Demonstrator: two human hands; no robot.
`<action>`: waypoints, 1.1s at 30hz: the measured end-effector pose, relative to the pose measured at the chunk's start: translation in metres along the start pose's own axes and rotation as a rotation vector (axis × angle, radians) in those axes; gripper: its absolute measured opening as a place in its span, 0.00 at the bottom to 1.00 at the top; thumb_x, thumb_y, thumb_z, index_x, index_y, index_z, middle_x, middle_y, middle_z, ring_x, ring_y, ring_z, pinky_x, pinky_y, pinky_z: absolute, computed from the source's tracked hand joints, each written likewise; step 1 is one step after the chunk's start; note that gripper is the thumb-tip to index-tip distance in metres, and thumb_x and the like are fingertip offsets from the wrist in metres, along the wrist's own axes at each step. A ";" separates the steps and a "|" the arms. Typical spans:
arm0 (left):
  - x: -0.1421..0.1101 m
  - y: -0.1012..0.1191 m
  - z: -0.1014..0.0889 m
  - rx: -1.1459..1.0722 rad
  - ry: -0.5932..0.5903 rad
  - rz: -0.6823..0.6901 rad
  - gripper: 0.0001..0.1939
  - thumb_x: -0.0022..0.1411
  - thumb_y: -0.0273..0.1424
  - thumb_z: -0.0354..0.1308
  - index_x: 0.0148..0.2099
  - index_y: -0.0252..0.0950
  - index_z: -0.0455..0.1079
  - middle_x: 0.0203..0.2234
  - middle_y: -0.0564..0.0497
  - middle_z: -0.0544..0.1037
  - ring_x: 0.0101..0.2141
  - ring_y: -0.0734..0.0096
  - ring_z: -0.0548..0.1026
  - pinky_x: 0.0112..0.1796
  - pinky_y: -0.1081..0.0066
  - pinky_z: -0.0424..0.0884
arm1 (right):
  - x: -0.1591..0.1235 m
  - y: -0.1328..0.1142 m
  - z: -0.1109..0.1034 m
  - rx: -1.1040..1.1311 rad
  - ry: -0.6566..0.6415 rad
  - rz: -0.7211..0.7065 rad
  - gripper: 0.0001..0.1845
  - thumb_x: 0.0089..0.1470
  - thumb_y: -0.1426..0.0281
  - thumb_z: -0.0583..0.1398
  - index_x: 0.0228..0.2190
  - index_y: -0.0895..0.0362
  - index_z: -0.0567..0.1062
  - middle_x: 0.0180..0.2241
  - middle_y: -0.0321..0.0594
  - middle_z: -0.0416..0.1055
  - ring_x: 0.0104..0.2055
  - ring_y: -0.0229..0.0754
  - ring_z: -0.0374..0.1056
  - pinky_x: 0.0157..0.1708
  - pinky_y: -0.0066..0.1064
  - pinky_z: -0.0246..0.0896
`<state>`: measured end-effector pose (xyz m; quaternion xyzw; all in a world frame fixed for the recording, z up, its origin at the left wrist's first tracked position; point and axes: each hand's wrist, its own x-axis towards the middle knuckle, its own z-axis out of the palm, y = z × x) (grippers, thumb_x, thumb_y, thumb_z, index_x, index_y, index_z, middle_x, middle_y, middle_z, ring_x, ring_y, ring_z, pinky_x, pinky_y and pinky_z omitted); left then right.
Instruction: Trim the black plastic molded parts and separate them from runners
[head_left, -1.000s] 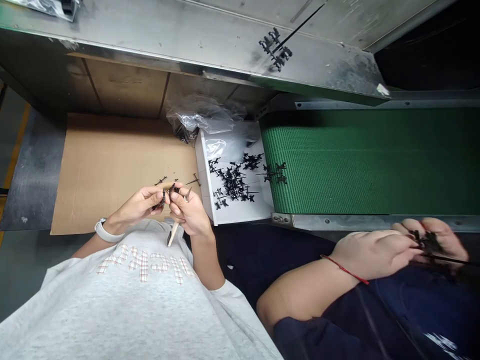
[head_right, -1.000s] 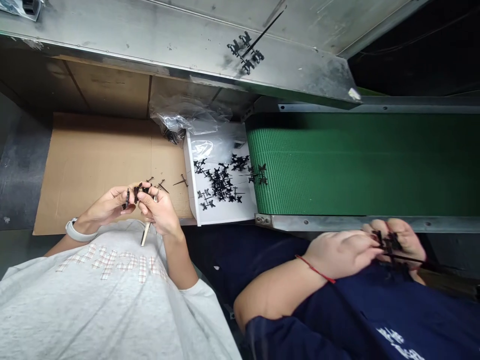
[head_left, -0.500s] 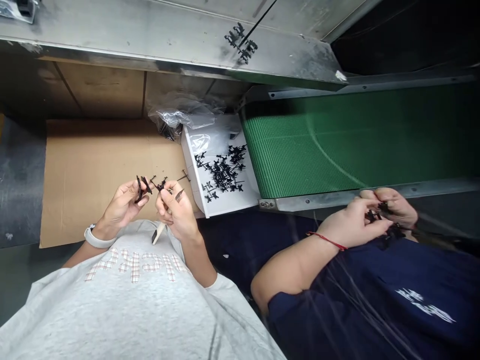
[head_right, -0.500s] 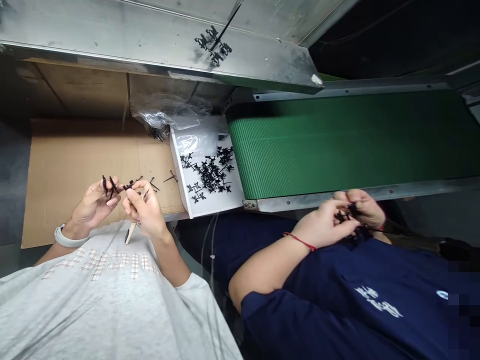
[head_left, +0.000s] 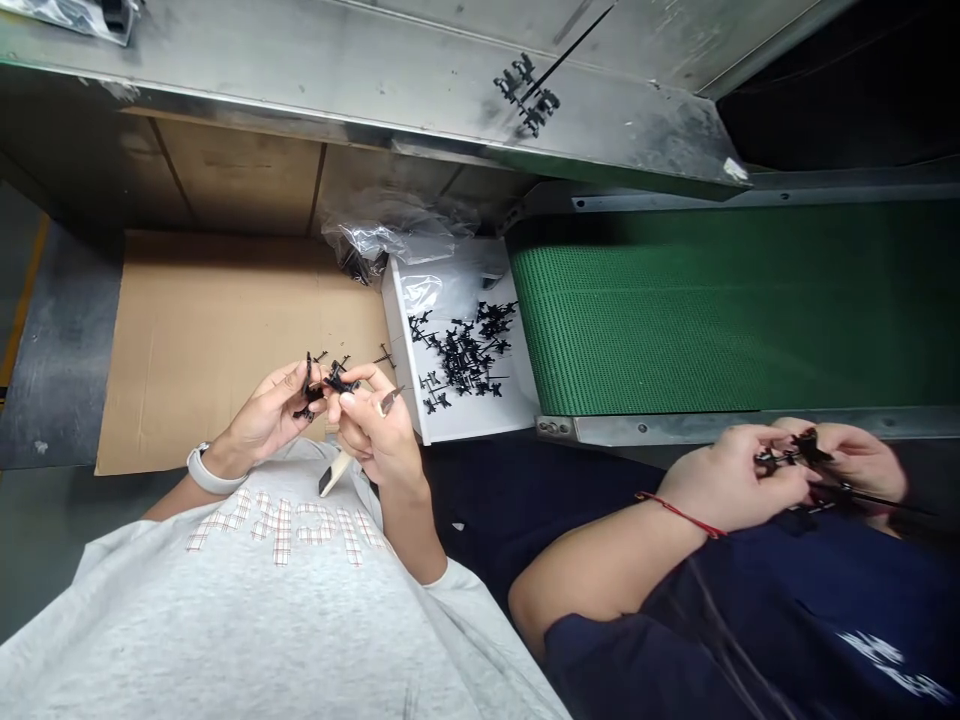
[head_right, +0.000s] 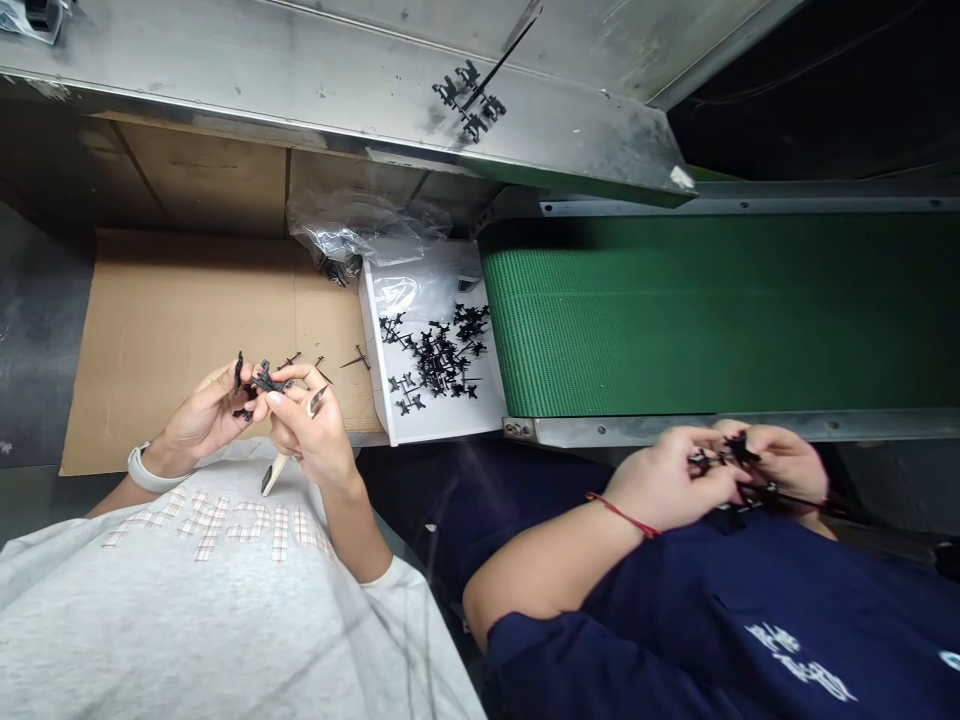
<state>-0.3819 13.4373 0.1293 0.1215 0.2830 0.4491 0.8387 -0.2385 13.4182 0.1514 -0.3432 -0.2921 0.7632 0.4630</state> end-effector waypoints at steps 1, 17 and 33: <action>0.000 0.001 -0.001 0.002 0.003 0.013 0.15 0.48 0.37 0.73 0.28 0.32 0.75 0.25 0.52 0.75 0.23 0.79 0.71 0.25 0.81 0.69 | 0.000 0.000 -0.001 -0.015 0.017 0.000 0.20 0.49 0.61 0.68 0.36 0.54 0.64 0.24 0.26 0.72 0.10 0.22 0.40 0.09 0.20 0.34; -0.012 0.000 -0.045 -0.035 0.138 0.123 0.16 0.39 0.31 0.77 0.24 0.32 0.73 0.30 0.52 0.75 0.25 0.79 0.69 0.25 0.77 0.68 | 0.024 0.056 -0.002 -0.301 0.107 0.029 0.28 0.44 0.48 0.66 0.37 0.55 0.69 0.25 0.29 0.67 0.15 0.25 0.49 0.14 0.23 0.44; -0.007 0.010 -0.028 -0.430 0.291 -0.005 0.12 0.46 0.28 0.74 0.28 0.35 0.72 0.30 0.55 0.75 0.32 0.75 0.73 0.25 0.78 0.63 | 0.197 0.070 -0.133 -1.670 0.240 0.279 0.16 0.62 0.68 0.57 0.50 0.59 0.70 0.54 0.46 0.66 0.51 0.45 0.66 0.52 0.44 0.64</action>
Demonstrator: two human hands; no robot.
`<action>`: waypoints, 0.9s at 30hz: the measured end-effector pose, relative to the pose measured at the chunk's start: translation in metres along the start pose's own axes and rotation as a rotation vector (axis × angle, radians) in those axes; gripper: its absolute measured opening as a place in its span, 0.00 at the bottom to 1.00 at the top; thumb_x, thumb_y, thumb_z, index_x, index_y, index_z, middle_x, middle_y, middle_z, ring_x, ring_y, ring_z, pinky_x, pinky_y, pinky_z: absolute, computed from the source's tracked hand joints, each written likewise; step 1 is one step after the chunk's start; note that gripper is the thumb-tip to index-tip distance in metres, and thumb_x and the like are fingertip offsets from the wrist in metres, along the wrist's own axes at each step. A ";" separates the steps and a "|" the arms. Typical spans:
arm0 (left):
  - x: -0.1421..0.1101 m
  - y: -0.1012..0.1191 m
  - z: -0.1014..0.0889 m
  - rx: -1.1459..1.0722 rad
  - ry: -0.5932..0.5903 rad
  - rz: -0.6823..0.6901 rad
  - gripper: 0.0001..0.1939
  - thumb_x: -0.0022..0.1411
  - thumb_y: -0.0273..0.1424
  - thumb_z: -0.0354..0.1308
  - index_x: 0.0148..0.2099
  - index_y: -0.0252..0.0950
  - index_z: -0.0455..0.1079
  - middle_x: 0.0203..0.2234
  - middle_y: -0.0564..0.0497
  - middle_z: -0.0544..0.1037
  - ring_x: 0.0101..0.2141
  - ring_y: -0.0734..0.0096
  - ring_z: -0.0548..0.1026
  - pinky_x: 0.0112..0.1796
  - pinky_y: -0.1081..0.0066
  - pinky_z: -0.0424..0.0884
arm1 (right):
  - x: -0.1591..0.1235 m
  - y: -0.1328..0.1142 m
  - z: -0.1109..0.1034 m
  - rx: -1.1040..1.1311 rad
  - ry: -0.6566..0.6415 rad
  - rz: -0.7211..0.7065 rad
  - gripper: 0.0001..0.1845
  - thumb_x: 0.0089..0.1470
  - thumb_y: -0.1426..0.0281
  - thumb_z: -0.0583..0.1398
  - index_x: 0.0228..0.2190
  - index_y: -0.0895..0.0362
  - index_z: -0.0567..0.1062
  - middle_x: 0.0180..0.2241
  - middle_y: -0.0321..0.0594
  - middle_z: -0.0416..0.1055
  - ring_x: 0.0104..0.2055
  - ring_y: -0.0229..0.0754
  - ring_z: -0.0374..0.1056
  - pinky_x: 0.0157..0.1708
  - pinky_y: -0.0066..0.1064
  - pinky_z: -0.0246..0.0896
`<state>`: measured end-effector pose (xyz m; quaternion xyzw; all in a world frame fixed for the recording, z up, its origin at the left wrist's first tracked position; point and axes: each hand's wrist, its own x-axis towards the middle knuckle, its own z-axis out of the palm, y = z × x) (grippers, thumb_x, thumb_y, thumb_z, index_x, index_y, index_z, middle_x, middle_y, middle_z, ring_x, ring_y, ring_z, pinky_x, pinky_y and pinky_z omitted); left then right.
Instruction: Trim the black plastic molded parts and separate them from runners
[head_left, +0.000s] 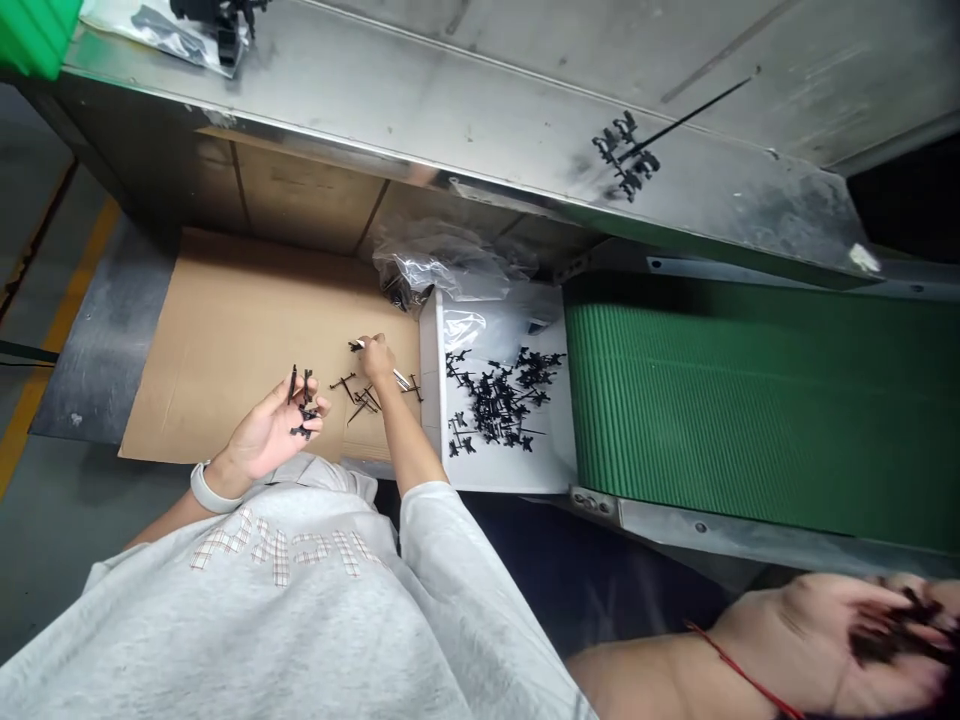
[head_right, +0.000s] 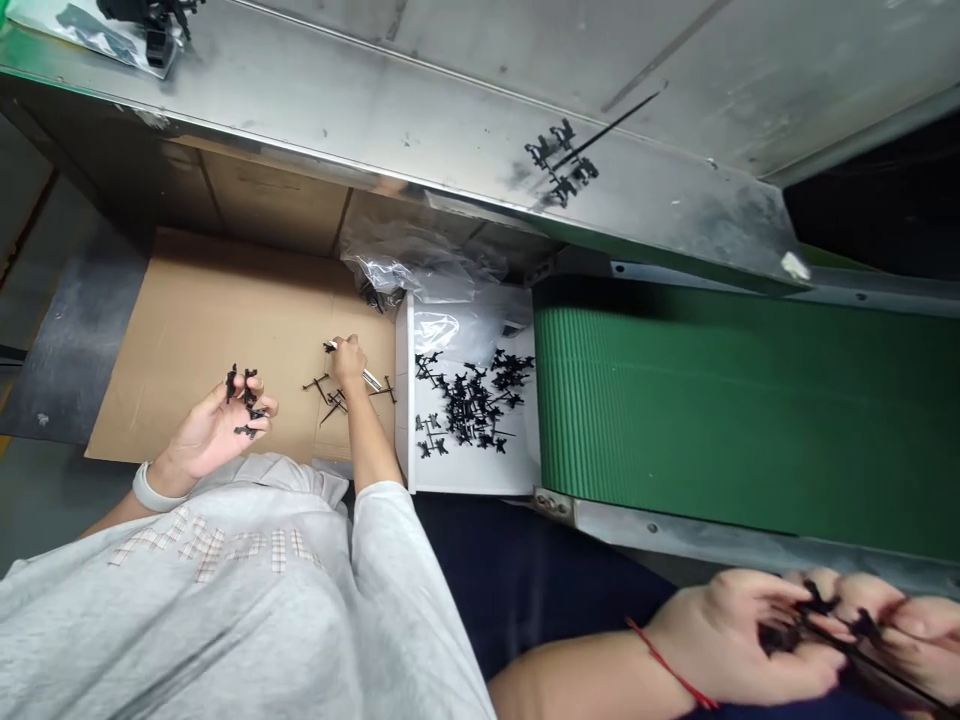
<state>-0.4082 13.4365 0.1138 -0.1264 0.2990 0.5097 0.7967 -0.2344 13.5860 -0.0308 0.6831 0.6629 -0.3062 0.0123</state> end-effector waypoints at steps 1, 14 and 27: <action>0.000 0.001 0.001 -0.013 0.010 -0.005 0.12 0.46 0.27 0.74 0.27 0.35 0.72 0.29 0.54 0.75 0.32 0.75 0.73 0.25 0.78 0.64 | 0.002 0.002 0.001 -0.038 -0.016 -0.011 0.15 0.62 0.67 0.57 0.50 0.59 0.71 0.54 0.46 0.66 0.51 0.45 0.67 0.52 0.44 0.65; 0.001 0.013 0.003 0.138 0.022 0.016 0.11 0.49 0.30 0.73 0.30 0.30 0.75 0.31 0.49 0.77 0.38 0.68 0.78 0.29 0.79 0.71 | -0.103 -0.013 -0.077 0.062 0.078 -0.561 0.17 0.66 0.69 0.50 0.45 0.56 0.78 0.52 0.46 0.72 0.53 0.40 0.68 0.52 0.30 0.63; -0.007 -0.002 0.018 0.294 -0.173 -0.108 0.14 0.44 0.32 0.76 0.27 0.30 0.76 0.26 0.52 0.75 0.29 0.77 0.75 0.29 0.81 0.71 | -0.176 -0.033 -0.107 -0.151 0.468 -1.086 0.17 0.60 0.82 0.53 0.41 0.56 0.78 0.42 0.40 0.77 0.26 0.29 0.66 0.21 0.24 0.57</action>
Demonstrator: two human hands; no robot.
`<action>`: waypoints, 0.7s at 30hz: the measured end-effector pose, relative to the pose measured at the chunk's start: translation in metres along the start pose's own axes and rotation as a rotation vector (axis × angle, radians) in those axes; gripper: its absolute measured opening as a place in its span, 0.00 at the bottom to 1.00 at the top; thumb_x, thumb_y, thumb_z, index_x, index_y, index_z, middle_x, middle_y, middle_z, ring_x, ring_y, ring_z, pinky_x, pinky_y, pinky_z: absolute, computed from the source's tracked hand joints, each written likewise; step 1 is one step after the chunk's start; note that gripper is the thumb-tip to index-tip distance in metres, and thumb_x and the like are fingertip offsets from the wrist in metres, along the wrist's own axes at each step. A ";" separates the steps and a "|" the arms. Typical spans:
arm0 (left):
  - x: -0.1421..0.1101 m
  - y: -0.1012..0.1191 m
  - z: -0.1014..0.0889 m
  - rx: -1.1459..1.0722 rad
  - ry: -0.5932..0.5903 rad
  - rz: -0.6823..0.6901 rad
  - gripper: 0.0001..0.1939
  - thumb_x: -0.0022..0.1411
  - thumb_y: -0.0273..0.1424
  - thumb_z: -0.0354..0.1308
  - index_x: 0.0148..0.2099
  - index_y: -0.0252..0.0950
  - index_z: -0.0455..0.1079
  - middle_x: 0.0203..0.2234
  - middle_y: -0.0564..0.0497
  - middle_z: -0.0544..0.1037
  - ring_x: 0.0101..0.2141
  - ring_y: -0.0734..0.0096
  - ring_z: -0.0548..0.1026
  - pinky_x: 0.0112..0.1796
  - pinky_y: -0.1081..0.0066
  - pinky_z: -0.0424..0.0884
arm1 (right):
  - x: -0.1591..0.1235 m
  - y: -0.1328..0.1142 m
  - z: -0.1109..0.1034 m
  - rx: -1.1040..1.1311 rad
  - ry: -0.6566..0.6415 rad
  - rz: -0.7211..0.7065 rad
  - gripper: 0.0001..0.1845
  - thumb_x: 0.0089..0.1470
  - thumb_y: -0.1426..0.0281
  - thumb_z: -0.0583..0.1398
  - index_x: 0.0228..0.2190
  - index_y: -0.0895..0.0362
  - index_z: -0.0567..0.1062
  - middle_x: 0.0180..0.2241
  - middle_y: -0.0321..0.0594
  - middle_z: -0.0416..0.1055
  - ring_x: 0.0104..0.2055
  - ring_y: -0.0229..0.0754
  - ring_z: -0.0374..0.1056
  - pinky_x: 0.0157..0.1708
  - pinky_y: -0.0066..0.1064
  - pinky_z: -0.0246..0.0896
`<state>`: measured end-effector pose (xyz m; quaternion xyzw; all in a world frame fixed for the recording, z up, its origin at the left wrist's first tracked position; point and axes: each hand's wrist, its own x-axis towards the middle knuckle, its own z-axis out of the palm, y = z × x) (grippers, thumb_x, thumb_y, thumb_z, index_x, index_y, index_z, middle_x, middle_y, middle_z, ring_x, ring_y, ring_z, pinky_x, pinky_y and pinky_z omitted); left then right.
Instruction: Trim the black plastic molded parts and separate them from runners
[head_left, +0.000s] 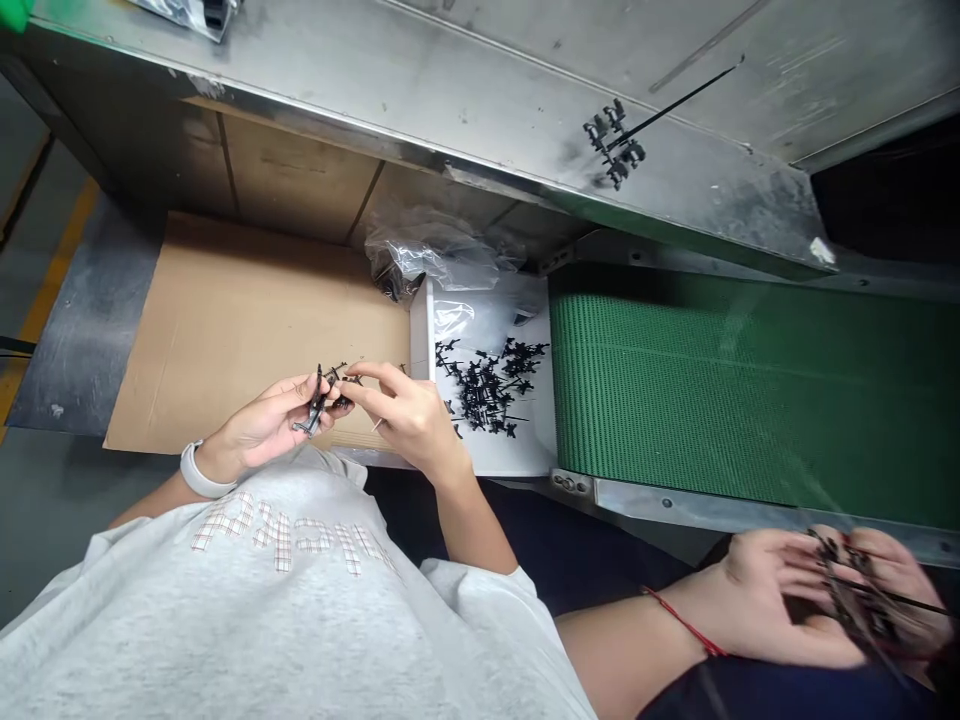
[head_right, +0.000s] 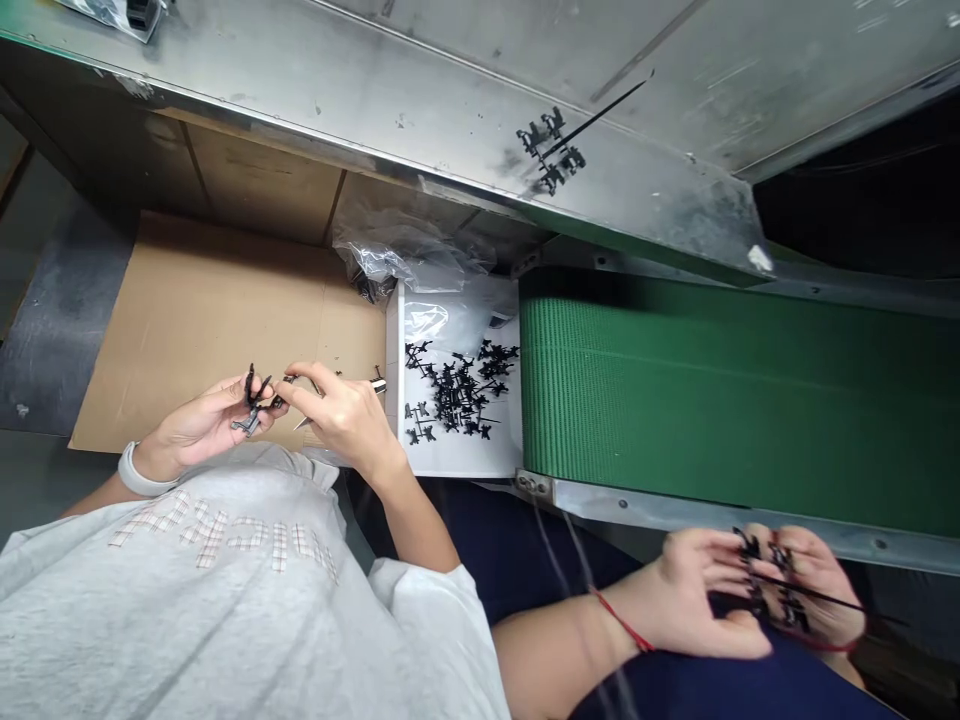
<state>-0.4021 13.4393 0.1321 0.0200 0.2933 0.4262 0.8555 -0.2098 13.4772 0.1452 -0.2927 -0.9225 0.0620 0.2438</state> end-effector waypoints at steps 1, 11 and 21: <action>-0.001 -0.001 0.002 -0.020 -0.005 -0.005 0.13 0.44 0.31 0.76 0.27 0.30 0.75 0.26 0.52 0.76 0.29 0.77 0.75 0.29 0.81 0.71 | 0.000 -0.002 -0.001 0.000 -0.001 0.000 0.16 0.61 0.82 0.53 0.42 0.56 0.77 0.42 0.41 0.76 0.27 0.30 0.67 0.22 0.24 0.58; -0.003 -0.009 0.012 -0.072 0.125 0.174 0.10 0.52 0.32 0.72 0.28 0.31 0.75 0.27 0.51 0.78 0.35 0.75 0.79 0.34 0.82 0.74 | -0.024 -0.023 -0.003 0.955 0.021 0.473 0.03 0.68 0.67 0.48 0.42 0.51 0.54 0.42 0.37 0.56 0.26 0.27 0.57 0.25 0.24 0.60; -0.006 -0.028 0.026 -0.005 0.233 0.308 0.16 0.46 0.38 0.74 0.30 0.33 0.73 0.26 0.56 0.76 0.28 0.81 0.75 0.32 0.82 0.72 | -0.013 -0.046 0.008 0.603 0.324 0.388 0.05 0.63 0.75 0.56 0.39 0.53 0.70 0.31 0.33 0.70 0.30 0.32 0.66 0.30 0.25 0.63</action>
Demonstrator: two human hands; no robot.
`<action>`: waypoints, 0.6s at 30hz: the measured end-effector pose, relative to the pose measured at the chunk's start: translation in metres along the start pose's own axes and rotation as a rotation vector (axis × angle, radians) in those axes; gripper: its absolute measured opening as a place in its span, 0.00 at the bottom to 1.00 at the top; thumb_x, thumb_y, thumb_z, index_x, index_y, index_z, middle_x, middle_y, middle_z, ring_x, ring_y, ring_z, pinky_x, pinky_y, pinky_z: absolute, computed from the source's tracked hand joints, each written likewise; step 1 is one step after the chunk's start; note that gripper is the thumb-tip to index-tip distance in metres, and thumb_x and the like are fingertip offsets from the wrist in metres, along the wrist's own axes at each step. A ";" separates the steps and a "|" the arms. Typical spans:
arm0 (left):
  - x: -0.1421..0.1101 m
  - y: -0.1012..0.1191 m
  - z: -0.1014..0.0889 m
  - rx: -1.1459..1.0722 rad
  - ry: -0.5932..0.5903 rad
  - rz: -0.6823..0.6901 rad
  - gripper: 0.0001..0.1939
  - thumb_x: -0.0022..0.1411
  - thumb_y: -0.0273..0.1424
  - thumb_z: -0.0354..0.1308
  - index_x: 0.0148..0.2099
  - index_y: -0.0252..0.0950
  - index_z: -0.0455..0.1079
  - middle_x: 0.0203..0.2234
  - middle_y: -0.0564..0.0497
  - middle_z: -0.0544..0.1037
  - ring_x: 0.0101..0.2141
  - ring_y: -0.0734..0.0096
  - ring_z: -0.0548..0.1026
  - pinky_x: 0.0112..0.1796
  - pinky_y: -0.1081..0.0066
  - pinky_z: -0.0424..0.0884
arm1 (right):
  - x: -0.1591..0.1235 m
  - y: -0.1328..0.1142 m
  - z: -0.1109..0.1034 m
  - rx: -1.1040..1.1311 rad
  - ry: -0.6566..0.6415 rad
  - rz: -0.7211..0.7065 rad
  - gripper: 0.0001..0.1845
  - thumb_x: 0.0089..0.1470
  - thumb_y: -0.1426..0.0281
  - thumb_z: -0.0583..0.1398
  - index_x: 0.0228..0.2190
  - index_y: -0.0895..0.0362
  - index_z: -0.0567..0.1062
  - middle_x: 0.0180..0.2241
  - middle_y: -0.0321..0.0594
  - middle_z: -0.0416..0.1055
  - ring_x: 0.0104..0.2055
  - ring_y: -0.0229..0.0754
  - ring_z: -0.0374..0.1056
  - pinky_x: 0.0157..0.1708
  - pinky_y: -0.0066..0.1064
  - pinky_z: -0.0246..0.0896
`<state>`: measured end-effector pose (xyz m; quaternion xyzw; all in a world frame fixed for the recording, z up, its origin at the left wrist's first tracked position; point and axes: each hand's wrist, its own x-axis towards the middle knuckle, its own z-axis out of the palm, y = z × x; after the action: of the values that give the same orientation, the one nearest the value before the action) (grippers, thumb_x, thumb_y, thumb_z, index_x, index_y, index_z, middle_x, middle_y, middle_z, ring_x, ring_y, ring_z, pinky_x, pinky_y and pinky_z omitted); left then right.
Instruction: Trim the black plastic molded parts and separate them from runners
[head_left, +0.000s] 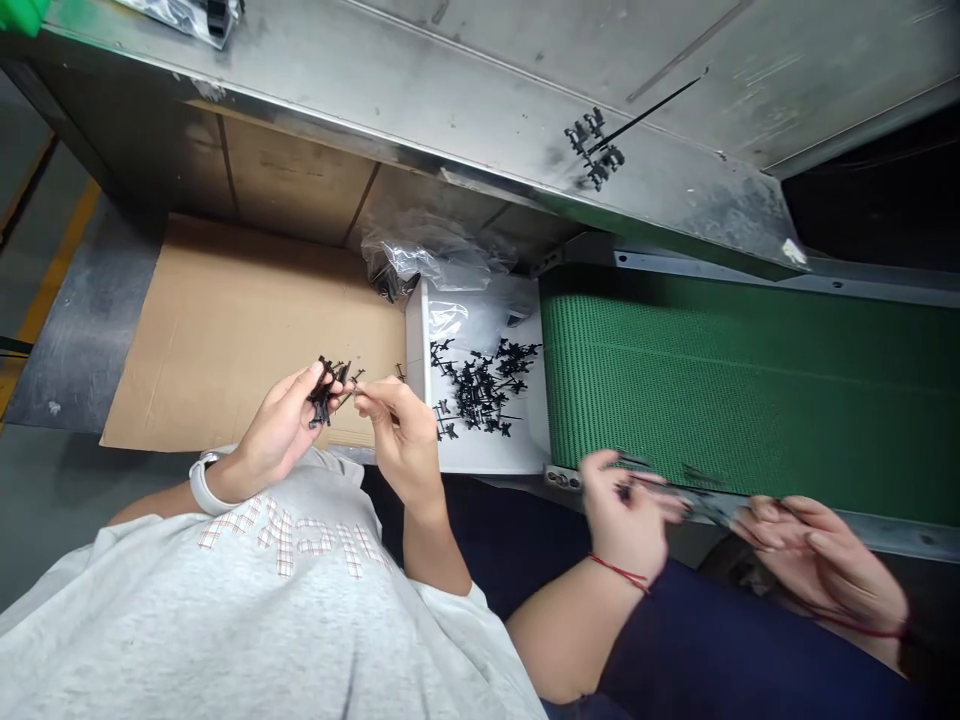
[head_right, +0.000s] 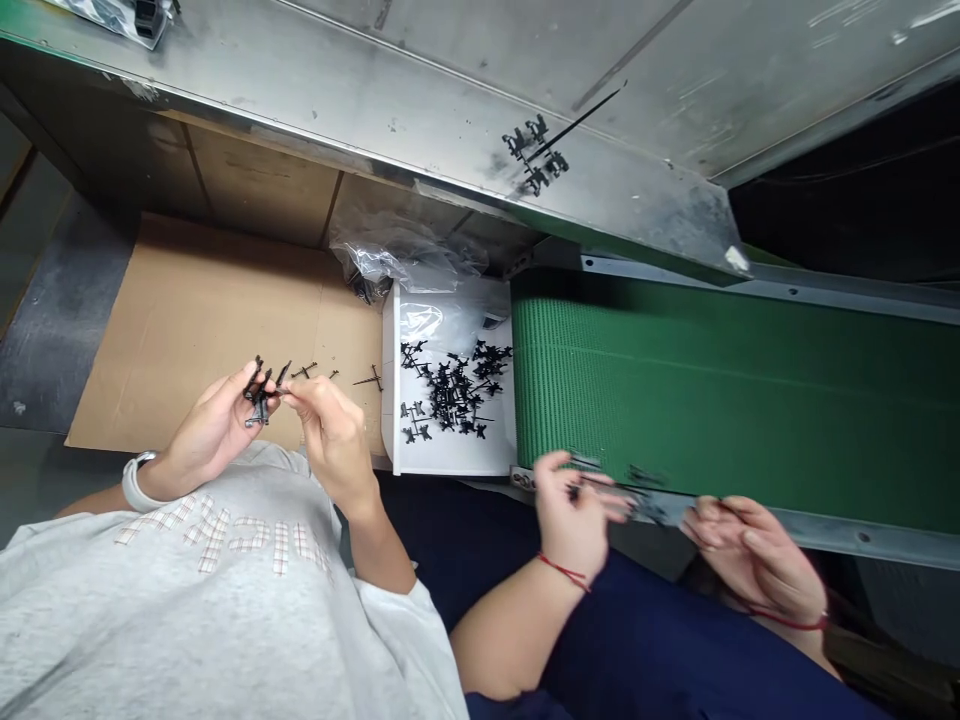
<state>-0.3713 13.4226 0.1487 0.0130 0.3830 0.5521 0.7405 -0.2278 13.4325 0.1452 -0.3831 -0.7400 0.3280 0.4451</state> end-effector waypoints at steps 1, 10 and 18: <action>-0.001 -0.002 0.001 0.015 0.010 0.013 0.17 0.46 0.39 0.74 0.29 0.33 0.73 0.25 0.57 0.75 0.27 0.81 0.74 0.31 0.83 0.71 | 0.001 -0.001 0.002 -0.051 0.017 -0.018 0.07 0.63 0.76 0.56 0.39 0.53 0.70 0.31 0.33 0.70 0.31 0.32 0.67 0.30 0.25 0.63; -0.007 -0.008 0.006 0.154 0.032 0.073 0.17 0.53 0.38 0.68 0.26 0.34 0.65 0.20 0.58 0.70 0.24 0.83 0.67 0.25 0.84 0.64 | -0.009 -0.005 0.018 -0.518 0.034 -0.152 0.12 0.68 0.64 0.47 0.45 0.58 0.64 0.34 0.42 0.67 0.31 0.38 0.67 0.28 0.29 0.66; -0.011 -0.012 0.008 0.230 0.012 0.116 0.15 0.53 0.35 0.65 0.26 0.34 0.63 0.22 0.57 0.68 0.27 0.81 0.67 0.25 0.82 0.62 | -0.015 -0.002 0.022 -0.717 0.048 -0.190 0.19 0.68 0.57 0.45 0.47 0.59 0.61 0.35 0.43 0.65 0.30 0.40 0.64 0.27 0.30 0.62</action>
<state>-0.3582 13.4116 0.1550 0.1169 0.4467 0.5466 0.6986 -0.2438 13.4156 0.1323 -0.4517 -0.8295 -0.0040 0.3285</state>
